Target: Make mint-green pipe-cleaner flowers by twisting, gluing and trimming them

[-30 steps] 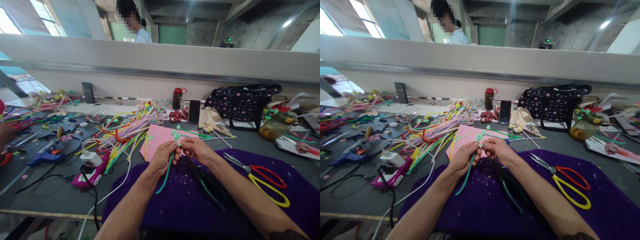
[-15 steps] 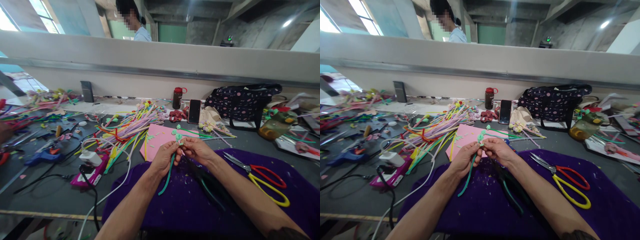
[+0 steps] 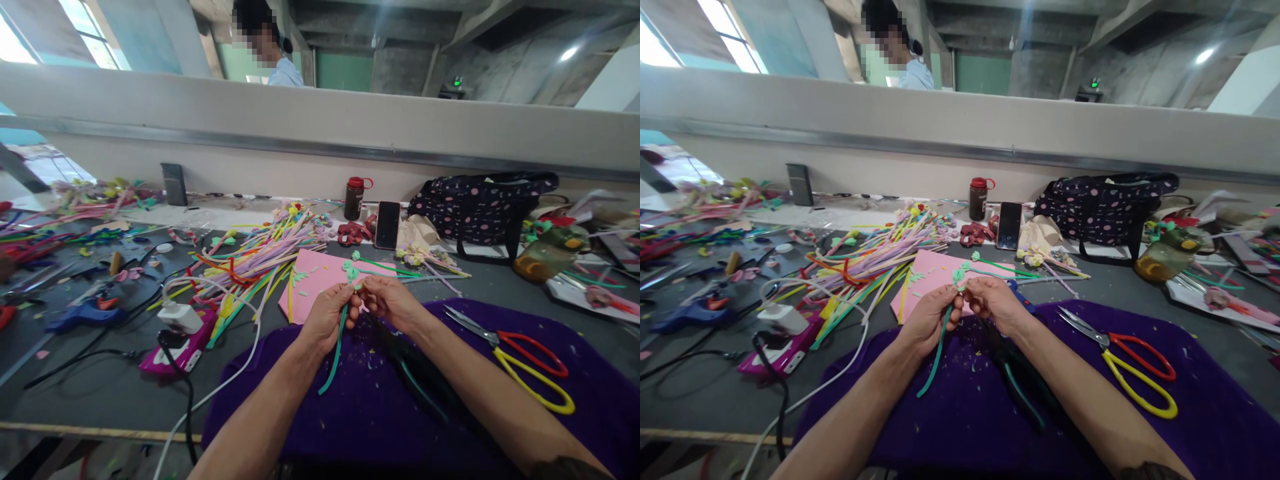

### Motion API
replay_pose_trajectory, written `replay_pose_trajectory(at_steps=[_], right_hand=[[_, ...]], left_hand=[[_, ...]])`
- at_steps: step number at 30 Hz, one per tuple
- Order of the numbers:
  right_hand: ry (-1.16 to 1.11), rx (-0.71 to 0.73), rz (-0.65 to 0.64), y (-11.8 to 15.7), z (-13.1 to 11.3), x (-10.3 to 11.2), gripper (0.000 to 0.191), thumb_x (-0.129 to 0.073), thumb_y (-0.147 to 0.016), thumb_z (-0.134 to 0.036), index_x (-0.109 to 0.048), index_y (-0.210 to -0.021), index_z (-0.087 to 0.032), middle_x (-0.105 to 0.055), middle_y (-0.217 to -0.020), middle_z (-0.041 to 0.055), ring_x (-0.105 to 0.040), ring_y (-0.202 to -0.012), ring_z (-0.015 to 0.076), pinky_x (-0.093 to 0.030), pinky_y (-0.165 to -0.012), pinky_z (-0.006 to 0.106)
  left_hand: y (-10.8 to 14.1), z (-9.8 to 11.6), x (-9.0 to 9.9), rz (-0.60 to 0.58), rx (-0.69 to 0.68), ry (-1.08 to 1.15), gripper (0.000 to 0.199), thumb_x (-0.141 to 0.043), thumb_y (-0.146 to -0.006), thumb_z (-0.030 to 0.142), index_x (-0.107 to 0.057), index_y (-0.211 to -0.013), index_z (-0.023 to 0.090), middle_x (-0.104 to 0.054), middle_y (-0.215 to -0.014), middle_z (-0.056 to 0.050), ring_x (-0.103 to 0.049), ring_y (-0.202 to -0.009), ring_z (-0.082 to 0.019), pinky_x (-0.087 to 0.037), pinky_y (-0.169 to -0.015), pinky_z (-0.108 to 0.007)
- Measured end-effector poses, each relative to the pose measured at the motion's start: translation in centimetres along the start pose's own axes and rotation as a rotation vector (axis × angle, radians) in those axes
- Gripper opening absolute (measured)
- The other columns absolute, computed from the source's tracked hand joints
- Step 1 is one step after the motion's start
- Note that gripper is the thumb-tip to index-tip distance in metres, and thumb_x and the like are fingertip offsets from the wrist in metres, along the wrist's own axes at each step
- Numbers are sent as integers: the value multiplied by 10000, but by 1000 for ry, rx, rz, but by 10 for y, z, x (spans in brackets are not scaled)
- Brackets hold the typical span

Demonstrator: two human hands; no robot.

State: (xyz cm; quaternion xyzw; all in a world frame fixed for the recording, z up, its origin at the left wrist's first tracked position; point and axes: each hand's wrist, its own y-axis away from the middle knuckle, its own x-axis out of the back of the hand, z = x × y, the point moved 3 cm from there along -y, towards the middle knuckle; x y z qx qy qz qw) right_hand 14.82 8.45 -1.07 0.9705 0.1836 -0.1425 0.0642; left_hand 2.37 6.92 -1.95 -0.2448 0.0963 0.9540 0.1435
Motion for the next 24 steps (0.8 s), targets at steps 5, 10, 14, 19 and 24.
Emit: replay_pose_trajectory(at_steps=[5,10,14,19,24], right_hand=[[71,47,-1,1,2,-1,220,-661,-700,-337,-551,-707,-147,-566,-593,-11,-388,-431,49,-185,-388,180],[23,-16,-18,1,1,1,224,-665,-686,-334,-548,-688,-143,-574,-585,-5,-379,-405,44,-159,-374,179],[-6,-35,-33,1,-1,0,220,-683,-664,-315,-546,-674,-143,-542,-533,-23,-367,-385,40,-148,-367,180],[-12,-14,-75,2,-2,2,229,-687,-662,-313,-541,-645,-137,-509,-499,-34,-364,-388,40,-159,-379,183],[-4,-15,-107,0,0,7,237,-680,-674,-313,-535,-632,-130,-501,-506,-33,-348,-382,32,-144,-383,187]], left_hand=[[0,-1,0,4,10,-30,265,-585,-739,376,-552,-658,125,-517,-499,25,-429,-375,-37,-313,-342,-139],[1,-1,-1,-32,23,-49,289,-568,-749,391,-551,-643,123,-502,-463,26,-416,-358,-34,-302,-343,-135],[2,0,-2,-45,45,-38,281,-592,-733,382,-548,-639,122,-509,-487,28,-424,-361,-30,-297,-332,-131],[4,2,-6,-90,34,-30,257,-590,-744,360,-535,-658,124,-515,-525,29,-432,-366,-33,-306,-316,-131],[4,1,-7,-97,39,-35,261,-585,-747,365,-524,-651,130,-506,-505,36,-421,-352,-33,-301,-316,-135]])
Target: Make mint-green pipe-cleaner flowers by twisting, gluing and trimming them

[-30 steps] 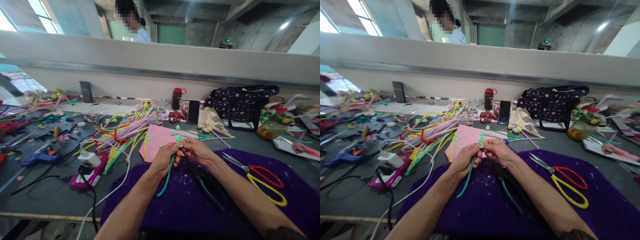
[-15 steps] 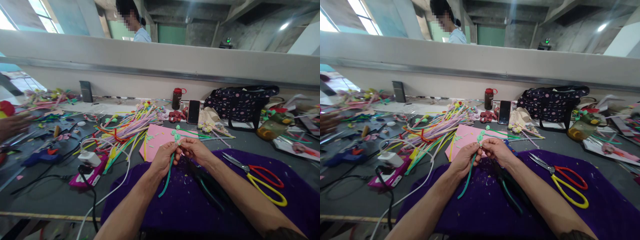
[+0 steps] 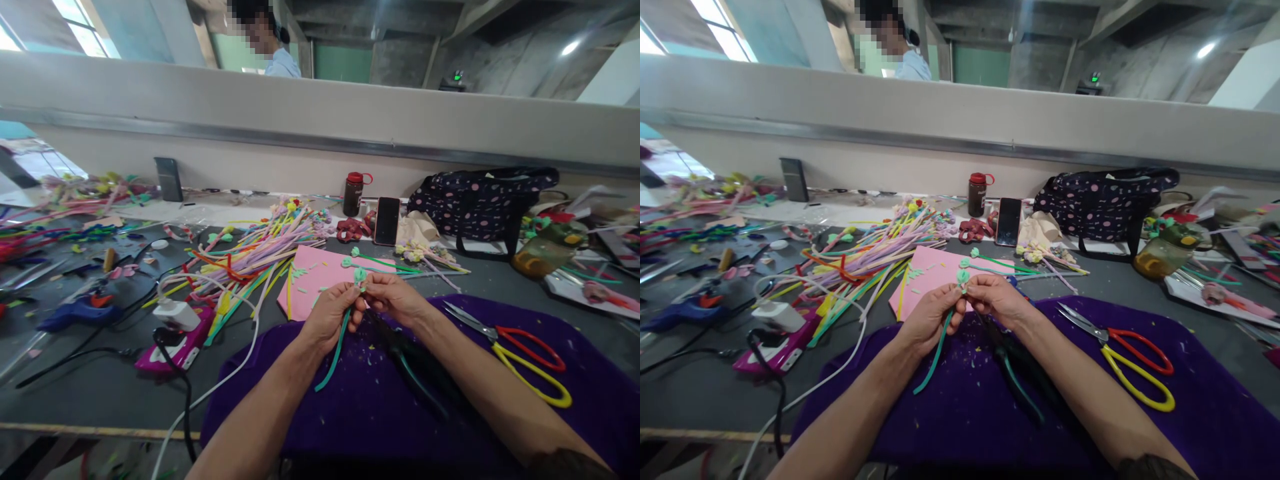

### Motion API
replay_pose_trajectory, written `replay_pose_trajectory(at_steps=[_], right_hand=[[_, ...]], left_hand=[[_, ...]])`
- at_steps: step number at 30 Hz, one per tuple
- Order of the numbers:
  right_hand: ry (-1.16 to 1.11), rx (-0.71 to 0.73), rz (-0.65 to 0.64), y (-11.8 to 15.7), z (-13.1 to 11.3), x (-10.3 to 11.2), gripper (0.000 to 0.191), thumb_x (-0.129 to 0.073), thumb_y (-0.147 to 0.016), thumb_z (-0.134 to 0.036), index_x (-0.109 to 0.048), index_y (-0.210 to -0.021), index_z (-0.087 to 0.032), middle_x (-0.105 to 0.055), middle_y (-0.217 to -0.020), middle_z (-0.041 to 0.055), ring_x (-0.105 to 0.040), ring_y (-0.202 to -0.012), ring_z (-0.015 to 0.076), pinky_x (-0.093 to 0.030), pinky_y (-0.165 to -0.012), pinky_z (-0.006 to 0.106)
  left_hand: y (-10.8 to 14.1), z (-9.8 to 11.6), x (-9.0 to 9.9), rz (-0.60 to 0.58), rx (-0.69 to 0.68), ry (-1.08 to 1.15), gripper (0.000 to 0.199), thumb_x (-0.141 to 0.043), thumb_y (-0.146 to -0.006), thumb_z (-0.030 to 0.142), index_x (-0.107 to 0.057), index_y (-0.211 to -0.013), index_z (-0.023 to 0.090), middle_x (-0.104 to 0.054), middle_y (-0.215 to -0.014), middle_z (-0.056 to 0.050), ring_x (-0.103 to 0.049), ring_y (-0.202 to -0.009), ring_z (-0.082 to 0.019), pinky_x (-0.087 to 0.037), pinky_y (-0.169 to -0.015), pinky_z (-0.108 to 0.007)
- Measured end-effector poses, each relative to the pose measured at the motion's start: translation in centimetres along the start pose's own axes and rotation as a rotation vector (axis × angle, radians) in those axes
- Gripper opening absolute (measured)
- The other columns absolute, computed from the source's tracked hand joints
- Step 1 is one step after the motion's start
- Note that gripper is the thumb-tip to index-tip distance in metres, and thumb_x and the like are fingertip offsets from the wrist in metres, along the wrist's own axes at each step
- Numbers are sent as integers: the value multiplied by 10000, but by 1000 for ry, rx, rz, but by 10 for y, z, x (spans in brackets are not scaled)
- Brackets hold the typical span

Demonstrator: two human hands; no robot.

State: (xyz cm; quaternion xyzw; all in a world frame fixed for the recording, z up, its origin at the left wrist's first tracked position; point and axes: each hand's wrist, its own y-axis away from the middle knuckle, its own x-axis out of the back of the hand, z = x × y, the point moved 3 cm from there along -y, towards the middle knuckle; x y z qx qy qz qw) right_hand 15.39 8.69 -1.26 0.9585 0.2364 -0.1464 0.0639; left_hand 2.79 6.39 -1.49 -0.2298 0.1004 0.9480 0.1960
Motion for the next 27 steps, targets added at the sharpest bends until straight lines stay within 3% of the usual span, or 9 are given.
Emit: replay_pose_trajectory(at_steps=[4,10,20,27], right_hand=[[-12,-16,10,-3,3,0,249,-679,-673,-318,-521,-623,-132,-489,-510,-36,-360,-391,35,-142,-383,186],[67,55,163,-3,3,1,235,-682,-667,-334,-544,-673,-144,-478,-530,-51,-371,-399,42,-187,-381,184],[97,104,163,0,-11,13,264,-672,-670,-365,-521,-651,-149,-460,-494,-50,-307,-371,36,-129,-389,200],[248,188,168,3,-10,5,217,-659,-684,-348,-547,-689,-162,-450,-491,-62,-333,-396,50,-179,-396,193]], left_hand=[[-2,-3,3,34,17,0,267,-587,-738,374,-531,-652,128,-507,-503,35,-418,-360,-32,-295,-328,-134],[-4,-7,7,86,57,39,249,-579,-735,355,-540,-644,127,-513,-517,27,-442,-390,-36,-298,-348,-135],[-1,-2,7,103,66,101,160,-618,-696,241,-580,-799,125,-580,-615,8,-486,-424,-33,-314,-327,-110],[-2,-1,8,129,105,114,128,-597,-726,231,-582,-787,120,-606,-616,-6,-518,-426,-43,-346,-327,-110]])
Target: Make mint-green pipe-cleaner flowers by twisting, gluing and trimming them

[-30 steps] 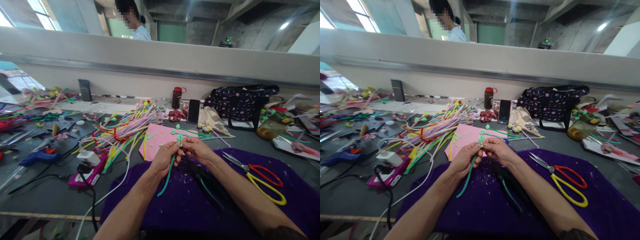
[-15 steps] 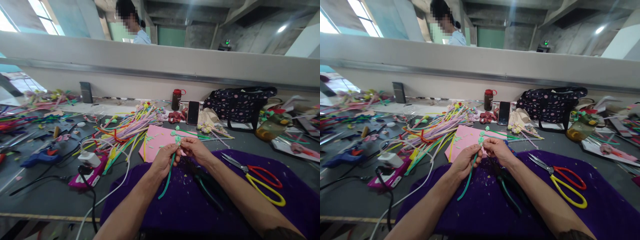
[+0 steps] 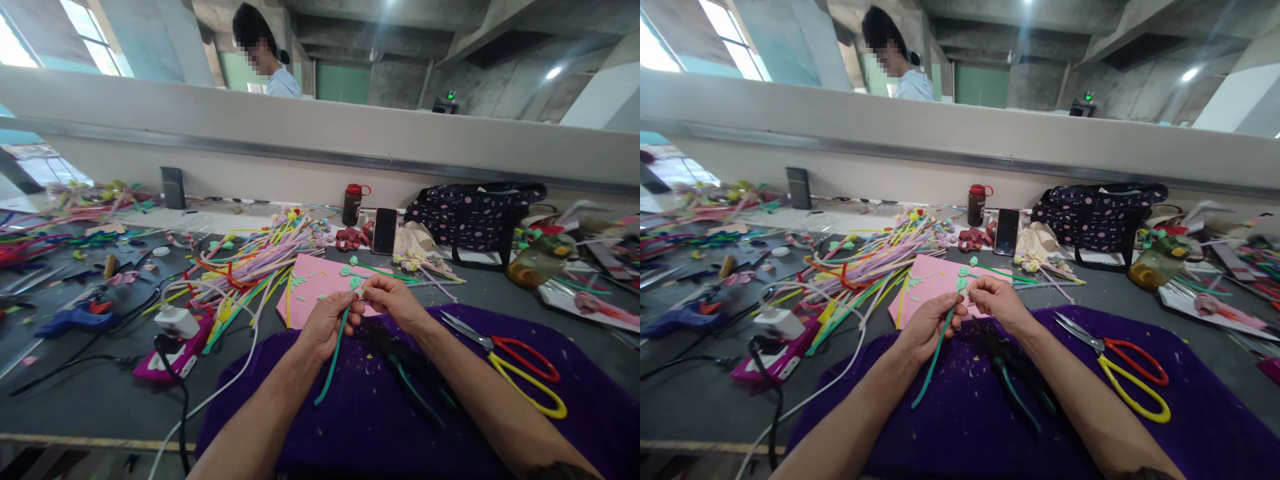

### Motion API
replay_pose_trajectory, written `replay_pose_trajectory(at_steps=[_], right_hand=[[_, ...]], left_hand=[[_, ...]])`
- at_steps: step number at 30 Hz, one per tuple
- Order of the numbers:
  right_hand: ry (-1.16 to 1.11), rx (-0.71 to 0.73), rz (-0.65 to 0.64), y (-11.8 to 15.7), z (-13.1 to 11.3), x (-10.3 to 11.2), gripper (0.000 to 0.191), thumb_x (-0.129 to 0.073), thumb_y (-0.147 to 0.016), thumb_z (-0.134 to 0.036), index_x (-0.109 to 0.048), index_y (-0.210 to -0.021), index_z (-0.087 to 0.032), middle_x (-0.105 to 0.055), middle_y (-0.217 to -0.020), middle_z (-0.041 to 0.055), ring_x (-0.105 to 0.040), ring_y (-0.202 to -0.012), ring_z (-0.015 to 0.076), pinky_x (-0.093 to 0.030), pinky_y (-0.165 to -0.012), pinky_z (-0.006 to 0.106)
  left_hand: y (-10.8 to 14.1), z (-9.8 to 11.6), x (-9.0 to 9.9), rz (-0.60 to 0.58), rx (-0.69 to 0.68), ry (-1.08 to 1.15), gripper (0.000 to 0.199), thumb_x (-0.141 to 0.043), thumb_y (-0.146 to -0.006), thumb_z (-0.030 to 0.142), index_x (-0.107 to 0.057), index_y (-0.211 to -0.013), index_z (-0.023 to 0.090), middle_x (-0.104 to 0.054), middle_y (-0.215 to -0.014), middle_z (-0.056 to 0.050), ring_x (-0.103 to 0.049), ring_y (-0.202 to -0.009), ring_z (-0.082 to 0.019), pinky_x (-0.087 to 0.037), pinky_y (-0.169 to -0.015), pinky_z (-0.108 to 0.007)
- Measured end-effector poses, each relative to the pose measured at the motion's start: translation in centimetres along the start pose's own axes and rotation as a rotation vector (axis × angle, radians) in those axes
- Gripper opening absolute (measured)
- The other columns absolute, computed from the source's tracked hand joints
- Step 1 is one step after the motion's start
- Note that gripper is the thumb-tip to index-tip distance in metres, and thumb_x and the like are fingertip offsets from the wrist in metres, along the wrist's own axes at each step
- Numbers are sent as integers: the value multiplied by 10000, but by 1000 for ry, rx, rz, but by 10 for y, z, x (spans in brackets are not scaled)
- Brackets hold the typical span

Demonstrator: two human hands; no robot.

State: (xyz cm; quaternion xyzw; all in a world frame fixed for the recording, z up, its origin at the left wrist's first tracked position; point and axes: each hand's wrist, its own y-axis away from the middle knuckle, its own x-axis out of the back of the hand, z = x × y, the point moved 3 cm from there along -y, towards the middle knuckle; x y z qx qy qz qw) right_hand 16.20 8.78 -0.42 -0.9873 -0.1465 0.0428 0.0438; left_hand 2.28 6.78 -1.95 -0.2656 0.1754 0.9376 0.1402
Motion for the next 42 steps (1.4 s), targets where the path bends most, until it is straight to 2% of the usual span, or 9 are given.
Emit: replay_pose_trajectory(at_steps=[7,14,18,21,26,33,39,42], right_hand=[[-6,-12,-34,-2,5,-5,242,-657,-678,-382,-546,-699,-169,-471,-529,-54,-343,-416,57,-209,-407,195],[7,-45,-106,1,4,-5,232,-657,-683,-363,-558,-690,-153,-473,-548,-48,-341,-427,52,-218,-417,190],[35,-58,-148,2,5,-6,221,-657,-684,-344,-555,-659,-149,-474,-537,-50,-352,-423,50,-228,-421,187],[39,-68,-148,2,7,-5,222,-659,-680,-342,-556,-653,-147,-489,-533,-44,-376,-427,54,-242,-425,187],[38,-103,-112,-1,10,-4,237,-654,-685,-356,-555,-661,-142,-481,-507,-46,-356,-407,52,-235,-410,186],[109,-42,-111,1,3,-5,218,-639,-696,-333,-553,-651,-137,-503,-539,-42,-375,-430,54,-268,-422,184],[180,12,-83,0,1,-5,176,-620,-706,-296,-546,-650,-146,-465,-517,-56,-378,-433,59,-282,-429,188],[239,61,-62,3,-2,-10,169,-607,-714,-283,-539,-639,-148,-448,-503,-60,-377,-438,60,-283,-440,191]], left_hand=[[0,-1,0,-20,13,12,130,-588,-742,244,-592,-782,121,-604,-626,-8,-515,-427,-40,-355,-327,-106],[1,1,0,-6,-42,-12,165,-616,-722,273,-585,-702,113,-592,-600,0,-495,-407,-29,-355,-331,-107],[0,0,2,14,-64,-6,163,-618,-726,282,-581,-772,130,-600,-599,8,-504,-406,-35,-358,-332,-111],[0,0,2,8,-63,-16,191,-625,-723,287,-583,-836,139,-597,-590,16,-510,-404,-41,-360,-332,-116],[1,1,1,-6,-71,-55,168,-643,-711,272,-578,-753,123,-605,-621,4,-516,-427,-31,-364,-344,-105],[-2,0,4,-32,-63,-98,188,-647,-705,292,-571,-744,124,-618,-645,-16,-528,-444,-50,-366,-349,-122],[-1,2,4,80,-128,-116,240,-696,-642,333,-610,-705,118,-557,-574,18,-470,-443,-36,-330,-370,-126],[-2,3,7,154,-162,-142,298,-712,-613,362,-647,-755,109,-461,-473,60,-359,-365,-9,-237,-325,-125]])
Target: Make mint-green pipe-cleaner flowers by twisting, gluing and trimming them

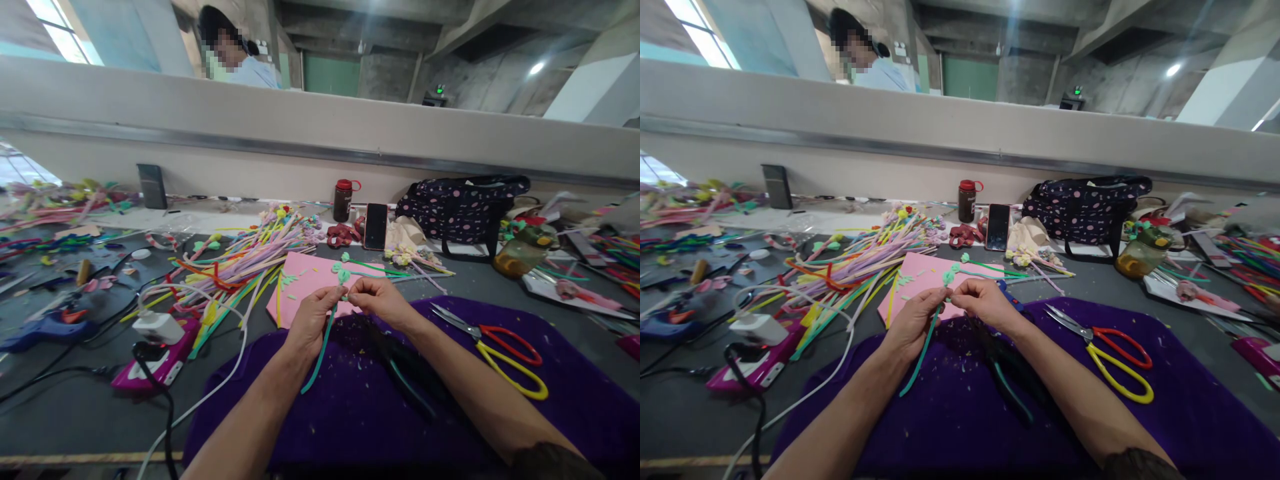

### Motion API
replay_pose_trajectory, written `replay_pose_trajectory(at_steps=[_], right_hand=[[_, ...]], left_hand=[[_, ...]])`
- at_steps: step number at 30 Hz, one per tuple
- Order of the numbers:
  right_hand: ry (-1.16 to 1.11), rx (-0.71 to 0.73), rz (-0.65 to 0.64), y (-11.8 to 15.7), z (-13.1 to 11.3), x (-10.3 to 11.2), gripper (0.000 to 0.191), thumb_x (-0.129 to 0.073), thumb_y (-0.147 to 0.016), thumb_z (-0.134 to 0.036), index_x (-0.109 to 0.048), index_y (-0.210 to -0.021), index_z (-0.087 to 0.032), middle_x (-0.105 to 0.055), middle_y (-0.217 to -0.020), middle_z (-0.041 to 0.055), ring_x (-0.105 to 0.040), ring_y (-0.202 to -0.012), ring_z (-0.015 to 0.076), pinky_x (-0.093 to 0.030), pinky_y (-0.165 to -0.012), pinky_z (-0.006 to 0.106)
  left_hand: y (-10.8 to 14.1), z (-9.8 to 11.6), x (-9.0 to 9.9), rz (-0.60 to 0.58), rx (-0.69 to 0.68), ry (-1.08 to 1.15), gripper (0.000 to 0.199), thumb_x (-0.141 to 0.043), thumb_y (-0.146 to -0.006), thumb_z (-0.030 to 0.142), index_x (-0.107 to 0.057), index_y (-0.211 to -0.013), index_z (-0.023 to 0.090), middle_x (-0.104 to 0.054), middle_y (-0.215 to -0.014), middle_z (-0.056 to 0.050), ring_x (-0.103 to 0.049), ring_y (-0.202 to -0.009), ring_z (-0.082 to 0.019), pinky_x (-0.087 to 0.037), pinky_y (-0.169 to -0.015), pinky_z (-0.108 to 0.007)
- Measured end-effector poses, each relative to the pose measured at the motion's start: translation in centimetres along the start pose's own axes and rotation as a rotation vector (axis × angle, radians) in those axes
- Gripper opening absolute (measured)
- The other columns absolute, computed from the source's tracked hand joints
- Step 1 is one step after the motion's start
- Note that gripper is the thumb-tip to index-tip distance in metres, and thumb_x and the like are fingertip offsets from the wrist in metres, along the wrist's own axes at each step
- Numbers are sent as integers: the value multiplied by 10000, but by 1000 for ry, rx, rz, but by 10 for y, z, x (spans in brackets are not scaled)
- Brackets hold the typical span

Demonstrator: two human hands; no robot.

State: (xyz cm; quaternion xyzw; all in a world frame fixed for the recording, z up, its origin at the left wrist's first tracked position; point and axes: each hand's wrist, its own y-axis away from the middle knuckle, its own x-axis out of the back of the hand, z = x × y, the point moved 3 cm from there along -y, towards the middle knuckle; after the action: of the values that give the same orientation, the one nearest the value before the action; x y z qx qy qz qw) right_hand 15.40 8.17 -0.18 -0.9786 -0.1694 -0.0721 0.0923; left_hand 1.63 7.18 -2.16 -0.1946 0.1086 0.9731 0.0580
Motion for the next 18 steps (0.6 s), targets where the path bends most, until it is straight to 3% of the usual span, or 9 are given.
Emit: replay_pose_trajectory(at_steps=[4,8,12,18], right_hand=[[33,46,-9,4,-7,-7,176,-587,-728,-291,-533,-644,-147,-456,-543,-52,-380,-463,60,-295,-453,191],[89,64,46,5,-8,-6,203,-573,-743,-327,-548,-663,-142,-458,-550,-46,-376,-478,63,-293,-454,189],[94,74,78,3,-8,-2,178,-575,-738,-305,-552,-668,-143,-480,-557,-43,-390,-472,62,-318,-467,191],[50,92,70,5,-7,-4,186,-571,-745,-325,-549,-677,-152,-460,-542,-51,-389,-459,65,-311,-451,190]], left_hand=[[-2,0,2,-48,16,10,353,-657,-663,419,-644,-866,131,-378,-371,90,-262,-276,-8,-129,-277,-132],[-2,4,2,-83,28,53,321,-669,-676,328,-640,-914,114,-553,-498,17,-453,-356,-39,-291,-294,-118],[-1,6,1,-157,81,83,291,-699,-641,175,-651,-917,97,-621,-649,-30,-561,-505,-66,-419,-384,-115],[0,5,2,-154,58,23,268,-672,-683,267,-659,-898,107,-556,-525,10,-488,-400,-47,-362,-330,-119]])
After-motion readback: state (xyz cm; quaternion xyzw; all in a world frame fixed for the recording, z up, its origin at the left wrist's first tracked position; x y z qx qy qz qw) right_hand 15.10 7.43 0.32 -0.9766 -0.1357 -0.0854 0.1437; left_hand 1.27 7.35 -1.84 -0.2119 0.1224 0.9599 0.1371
